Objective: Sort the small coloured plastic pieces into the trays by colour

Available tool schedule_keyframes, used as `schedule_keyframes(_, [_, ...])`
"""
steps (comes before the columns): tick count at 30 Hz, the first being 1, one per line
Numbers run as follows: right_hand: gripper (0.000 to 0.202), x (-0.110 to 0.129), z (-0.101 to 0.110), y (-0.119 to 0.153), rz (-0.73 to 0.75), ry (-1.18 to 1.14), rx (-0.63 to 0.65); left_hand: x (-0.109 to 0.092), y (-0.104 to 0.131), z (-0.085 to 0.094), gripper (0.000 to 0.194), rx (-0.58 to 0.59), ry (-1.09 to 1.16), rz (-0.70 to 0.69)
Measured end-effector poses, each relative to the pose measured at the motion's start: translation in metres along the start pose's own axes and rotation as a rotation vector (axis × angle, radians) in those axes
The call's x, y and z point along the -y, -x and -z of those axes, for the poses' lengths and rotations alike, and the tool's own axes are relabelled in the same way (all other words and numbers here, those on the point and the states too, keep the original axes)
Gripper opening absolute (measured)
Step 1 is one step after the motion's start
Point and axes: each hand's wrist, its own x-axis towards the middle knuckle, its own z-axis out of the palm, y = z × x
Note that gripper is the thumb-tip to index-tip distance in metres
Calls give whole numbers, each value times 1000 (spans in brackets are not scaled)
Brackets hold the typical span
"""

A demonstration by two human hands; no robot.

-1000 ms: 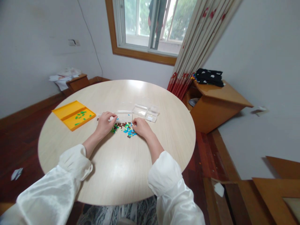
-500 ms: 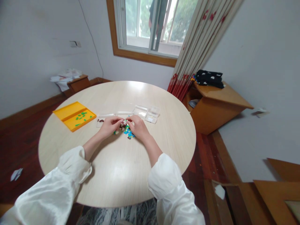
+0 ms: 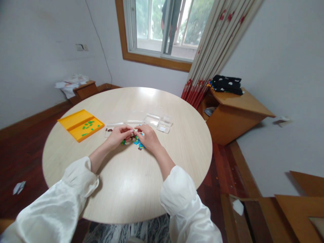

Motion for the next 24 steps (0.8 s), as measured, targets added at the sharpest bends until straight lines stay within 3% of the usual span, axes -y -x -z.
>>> schedule_keyframes(4, [17, -3, -1, 0, -15, 11, -4, -1, -6, 11, 20, -210, -71, -68])
schedule_keyframes(8, [19, -6, -2, 1, -42, 21, 12, -6, -11, 42, 10, -751, -295, -314])
schedule_keyframes(12, [19, -9, -2, 1, -58, 25, 15, -11, -8, 84, 4, -1071, -542, -360])
schedule_keyframes(17, [17, -12, -1, 2, -79, 49, 79, -5, -2, 120, 6, -1224, -625, -242])
schedule_keyframes(24, [22, -13, -2, 2, -70, 49, 220, 1, -3, 130, 11, -1241, -728, -143])
